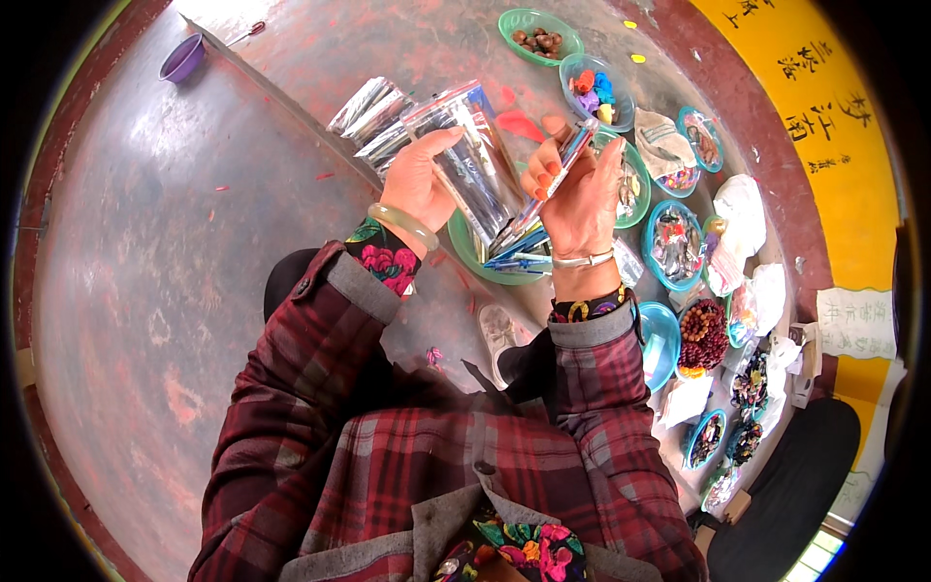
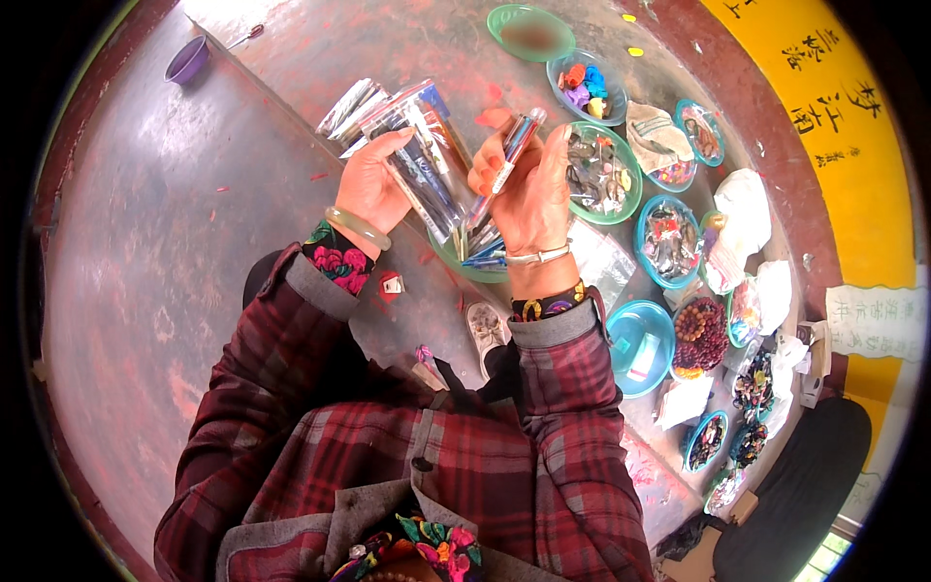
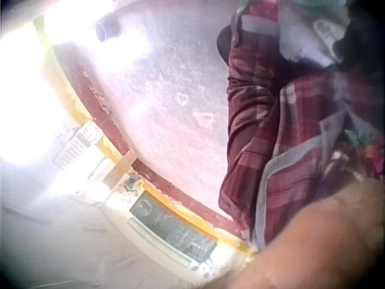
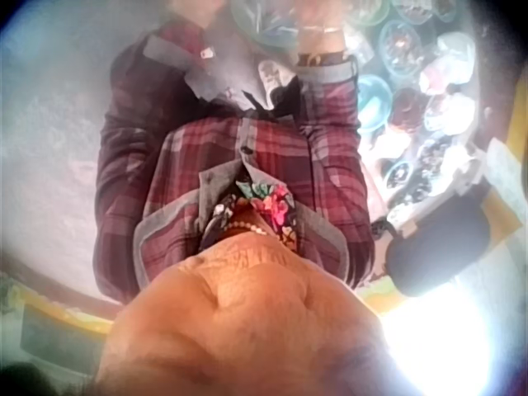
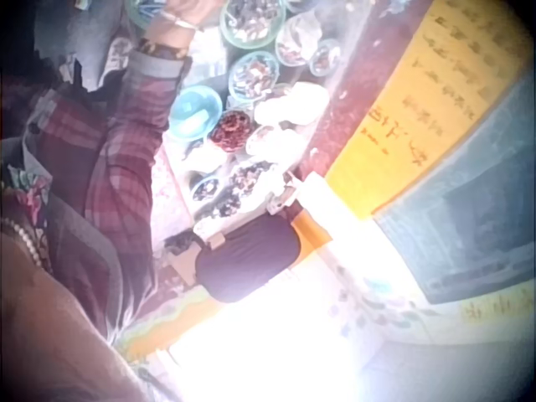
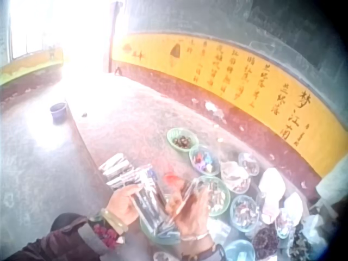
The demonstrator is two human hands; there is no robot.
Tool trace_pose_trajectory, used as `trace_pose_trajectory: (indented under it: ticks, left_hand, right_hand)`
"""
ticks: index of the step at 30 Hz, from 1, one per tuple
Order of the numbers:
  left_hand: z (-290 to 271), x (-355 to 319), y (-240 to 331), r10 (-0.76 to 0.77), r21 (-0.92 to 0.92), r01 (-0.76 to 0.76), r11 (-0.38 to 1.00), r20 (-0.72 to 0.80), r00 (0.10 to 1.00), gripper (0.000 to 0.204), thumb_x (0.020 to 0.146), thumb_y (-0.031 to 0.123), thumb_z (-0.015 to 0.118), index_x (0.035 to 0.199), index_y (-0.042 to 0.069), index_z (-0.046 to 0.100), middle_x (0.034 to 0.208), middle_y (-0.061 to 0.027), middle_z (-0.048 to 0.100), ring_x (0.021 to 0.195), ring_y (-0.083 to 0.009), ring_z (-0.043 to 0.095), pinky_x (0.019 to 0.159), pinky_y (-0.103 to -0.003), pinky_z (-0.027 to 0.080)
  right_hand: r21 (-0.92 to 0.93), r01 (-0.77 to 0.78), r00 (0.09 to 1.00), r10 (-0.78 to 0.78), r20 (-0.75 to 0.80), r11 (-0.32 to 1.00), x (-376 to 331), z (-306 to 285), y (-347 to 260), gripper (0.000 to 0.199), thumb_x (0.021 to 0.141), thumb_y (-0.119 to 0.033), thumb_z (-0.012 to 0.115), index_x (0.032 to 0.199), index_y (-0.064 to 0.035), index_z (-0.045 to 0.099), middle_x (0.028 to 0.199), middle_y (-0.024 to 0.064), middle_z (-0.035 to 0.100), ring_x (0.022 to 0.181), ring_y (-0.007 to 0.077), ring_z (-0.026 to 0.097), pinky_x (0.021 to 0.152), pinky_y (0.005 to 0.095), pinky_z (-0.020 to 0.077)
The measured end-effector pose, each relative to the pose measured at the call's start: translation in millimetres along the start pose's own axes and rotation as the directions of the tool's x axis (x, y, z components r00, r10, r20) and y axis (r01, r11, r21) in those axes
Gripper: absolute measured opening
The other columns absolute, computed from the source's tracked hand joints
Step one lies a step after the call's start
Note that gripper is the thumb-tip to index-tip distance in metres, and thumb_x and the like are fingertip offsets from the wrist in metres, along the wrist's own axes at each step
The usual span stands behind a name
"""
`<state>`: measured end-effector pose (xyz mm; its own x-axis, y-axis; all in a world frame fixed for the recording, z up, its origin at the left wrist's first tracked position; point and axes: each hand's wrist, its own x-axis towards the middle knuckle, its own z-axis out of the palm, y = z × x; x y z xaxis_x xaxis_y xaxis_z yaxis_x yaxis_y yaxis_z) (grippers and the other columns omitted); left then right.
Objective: The person sits on the floor and organizes a collection of pens and markers. They pick up individual pens from a clear plastic bag, inspect them, and place them into a green bowl. The person continues this process, handling the pens one by one and sorting them into the container.
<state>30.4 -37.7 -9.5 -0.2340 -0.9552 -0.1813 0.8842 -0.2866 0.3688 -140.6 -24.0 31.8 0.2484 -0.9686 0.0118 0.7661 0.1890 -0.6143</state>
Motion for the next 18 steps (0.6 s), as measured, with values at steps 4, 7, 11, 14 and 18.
trace_pose_trajectory:
  ticks: [4,7,11,14,18]
  left_hand:
    - [-1.8,0.5,-0.3,0.001,0.0,-0.001,1.0,0.014,1.0,0.02,0.086,0.006,0.055,0.104,0.0,0.06,0.097,-0.0104,0.066,0.089,-0.0221,0.064,0.083,-0.037,0.05]
    - [-1.4,0.7,-1.1,0.007,0.013,-0.007,1.0,-0.013,1.0,0.02,0.086,0.007,0.054,0.104,0.0,0.059,0.097,-0.0105,0.066,0.089,-0.0222,0.064,0.083,-0.037,0.05]
    - [0.3,-0.9,-0.5,-0.009,0.014,0.009,1.0,0.013,1.0,0.021,0.087,0.009,0.053,0.105,0.0,0.059,0.098,-0.0109,0.066,0.089,-0.0225,0.064,0.083,-0.037,0.05]
    - [-0.1,-1.6,-1.2,-0.022,0.012,0.021,1.0,0.042,0.999,0.021,0.088,0.009,0.052,0.106,-0.001,0.058,0.099,-0.0112,0.066,0.09,-0.0228,0.064,0.084,-0.037,0.05]
    - [5.9,-3.0,-2.2,-0.01,0.008,0.009,1.0,0.077,0.997,0.021,0.087,0.008,0.053,0.106,-0.001,0.057,0.099,-0.0114,0.065,0.091,-0.0231,0.063,0.086,-0.037,0.049]
  right_hand:
    - [-0.018,-0.012,1.0,0.012,-0.006,1.0,0.3,0.4,0.4,0.068,0.088,-0.062,0.042,0.109,0.0013,0.051,0.065,0.0008,0.041,0.057,0.0132,0.041,0.05,0.0262,0.0337]
    - [-0.071,-0.01,1.0,0.008,-0.026,0.997,0.0,0.0,1.0,0.061,0.09,-0.057,0.045,0.104,0.0016,0.053,0.064,0.0003,0.038,0.055,0.012,0.038,0.048,0.0249,0.0322]
    - [-0.068,-0.042,0.998,0.039,-0.05,0.997,1.2,-3.5,-0.2,0.049,0.091,-0.047,0.047,0.099,0.0008,0.056,0.061,0.0,0.038,0.053,0.0117,0.038,0.044,0.0239,0.0311]
    - [-0.017,-0.045,0.998,0.045,-0.044,0.999,1.0,-3.8,0.1,0.043,0.091,-0.041,0.049,0.097,0.0003,0.056,0.06,0.0002,0.038,0.053,0.0116,0.038,0.043,0.0234,0.031]
    - [0.072,-0.021,0.999,0.024,-0.043,0.997,-0.4,-4.9,-1.7,0.034,0.087,-0.033,0.051,0.093,0.0007,0.054,0.06,0.0014,0.04,0.053,0.0118,0.038,0.043,0.0235,0.0316]
